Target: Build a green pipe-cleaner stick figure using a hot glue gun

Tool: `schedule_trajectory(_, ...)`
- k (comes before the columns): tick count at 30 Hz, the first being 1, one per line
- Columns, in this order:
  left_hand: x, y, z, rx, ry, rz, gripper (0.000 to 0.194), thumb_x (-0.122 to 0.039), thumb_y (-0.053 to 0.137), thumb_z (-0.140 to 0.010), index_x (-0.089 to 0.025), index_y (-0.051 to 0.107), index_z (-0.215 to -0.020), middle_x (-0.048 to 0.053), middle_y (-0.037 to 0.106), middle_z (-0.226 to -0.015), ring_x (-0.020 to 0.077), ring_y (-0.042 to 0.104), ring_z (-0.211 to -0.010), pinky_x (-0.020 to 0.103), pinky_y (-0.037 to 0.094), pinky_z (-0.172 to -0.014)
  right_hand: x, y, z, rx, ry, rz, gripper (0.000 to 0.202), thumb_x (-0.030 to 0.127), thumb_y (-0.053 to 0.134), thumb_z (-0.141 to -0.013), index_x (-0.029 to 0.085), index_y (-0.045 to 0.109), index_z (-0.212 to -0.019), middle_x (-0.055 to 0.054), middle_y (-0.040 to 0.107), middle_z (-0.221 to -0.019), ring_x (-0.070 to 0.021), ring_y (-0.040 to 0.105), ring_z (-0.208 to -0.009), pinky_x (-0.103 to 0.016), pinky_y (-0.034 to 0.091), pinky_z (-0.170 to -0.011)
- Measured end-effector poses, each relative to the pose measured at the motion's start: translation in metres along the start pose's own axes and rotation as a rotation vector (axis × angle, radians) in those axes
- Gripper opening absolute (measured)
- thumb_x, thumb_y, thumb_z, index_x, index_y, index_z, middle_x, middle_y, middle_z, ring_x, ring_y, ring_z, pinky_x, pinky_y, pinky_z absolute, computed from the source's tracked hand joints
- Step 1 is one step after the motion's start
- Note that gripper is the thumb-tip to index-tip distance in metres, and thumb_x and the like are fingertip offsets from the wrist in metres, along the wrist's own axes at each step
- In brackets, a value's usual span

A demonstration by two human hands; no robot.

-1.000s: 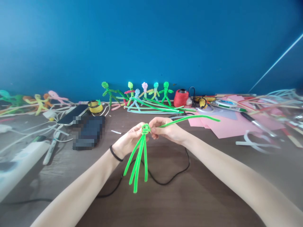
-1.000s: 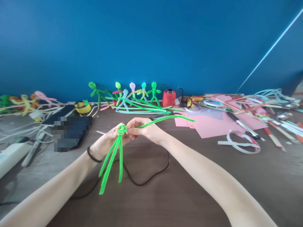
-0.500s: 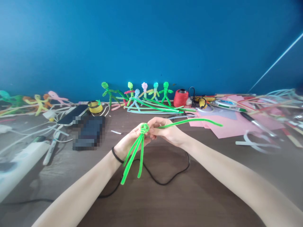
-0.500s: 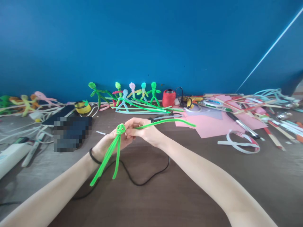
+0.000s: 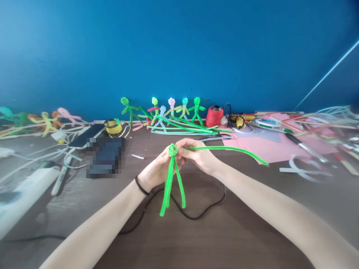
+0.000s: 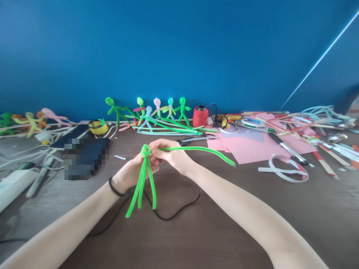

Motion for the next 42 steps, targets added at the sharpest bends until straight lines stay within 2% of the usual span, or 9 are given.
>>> schedule_trajectory(7, -0.003, 0.004, 0.001, -0.002, 0.023, -0.085, 0.028, -0.029, 0.071, -0.066, -0.018, 0.061, -0.09, 0.001, 0.06, -0.081, 0.0145, 0.057, -0.08, 0.025, 0.042, -0.068, 0.003, -0.004, -0.002, 0.014, 0.0, 0.042, 0.011, 0.025, 0.066, -0.072, 0.016, 0.063, -0.079, 0.0, 0.061, -0.064, -0.0092, 0.056, -0.057, -0.022, 0.046, -0.053)
schedule_trajectory(14, -0.009, -0.004, -0.001, 0.007, 0.038, -0.196, 0.012, -0.026, 0.061, -0.075, -0.017, 0.057, -0.082, 0.002, 0.059, -0.078, 0.0152, 0.056, -0.079, 0.028, 0.041, -0.075, 0.005, -0.007, -0.002, 0.043, 0.019, 0.079, 0.013, 0.027, 0.063, -0.076, 0.015, 0.062, -0.08, 0.0, 0.059, -0.066, -0.0085, 0.054, -0.059, -0.023, 0.044, -0.056)
schedule_trajectory(17, -0.014, -0.008, -0.003, -0.076, 0.074, -0.239, 0.008, -0.025, 0.059, -0.077, -0.018, 0.055, -0.078, 0.0, 0.055, -0.074, 0.0119, 0.053, -0.072, 0.026, 0.041, -0.071, 0.006, -0.01, -0.003, 0.026, 0.029, 0.094, 0.014, 0.028, 0.063, -0.076, 0.014, 0.061, -0.078, 0.0, 0.058, -0.066, -0.0082, 0.054, -0.058, -0.023, 0.043, -0.057)
schedule_trajectory(21, -0.022, -0.008, -0.003, -0.235, 0.191, -0.341, 0.008, -0.024, 0.06, -0.075, -0.017, 0.056, -0.072, -0.003, 0.051, -0.068, 0.0068, 0.046, -0.063, 0.019, 0.037, -0.061, 0.007, -0.014, -0.005, -0.056, 0.028, 0.13, 0.016, 0.029, 0.065, -0.073, 0.014, 0.059, -0.076, 0.002, 0.057, -0.062, -0.0072, 0.053, -0.054, -0.022, 0.043, -0.054)
schedule_trajectory(26, -0.028, -0.001, -0.001, -0.314, 0.258, -0.583, 0.012, -0.028, 0.065, -0.07, -0.016, 0.062, -0.073, -0.002, 0.055, -0.07, 0.008, 0.045, -0.063, 0.021, 0.034, -0.061, 0.01, -0.015, -0.005, -0.097, 0.046, 0.223, 0.021, 0.033, 0.067, -0.069, 0.014, 0.059, -0.075, 0.002, 0.058, -0.059, -0.0077, 0.053, -0.052, -0.023, 0.043, -0.052)
schedule_trajectory(31, -0.03, 0.003, 0.0, -0.304, 0.245, -0.743, 0.016, -0.032, 0.065, -0.069, -0.016, 0.062, -0.07, -0.002, 0.054, -0.065, 0.0098, 0.044, -0.062, 0.023, 0.033, -0.06, 0.013, -0.012, -0.005, -0.111, 0.063, 0.316, 0.022, 0.032, 0.069, -0.066, 0.014, 0.059, -0.073, 0.002, 0.058, -0.057, -0.0083, 0.053, -0.05, -0.023, 0.045, -0.051)
schedule_trajectory(42, -0.03, 0.004, 0.0, -0.275, 0.116, -0.782, 0.019, -0.032, 0.064, -0.07, -0.014, 0.061, -0.067, -0.002, 0.051, -0.06, 0.0083, 0.041, -0.058, 0.022, 0.03, -0.055, 0.014, -0.007, -0.003, -0.067, 0.08, 0.426, 0.023, 0.035, 0.067, -0.068, 0.014, 0.058, -0.071, 0.002, 0.057, -0.056, -0.0083, 0.052, -0.049, -0.024, 0.046, -0.051)
Point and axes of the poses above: each hand's wrist, its own z-axis away from the middle knuckle, its own y-axis out of the palm, x = y × z, the point moved 1 cm from there along -z, towards the middle knuckle
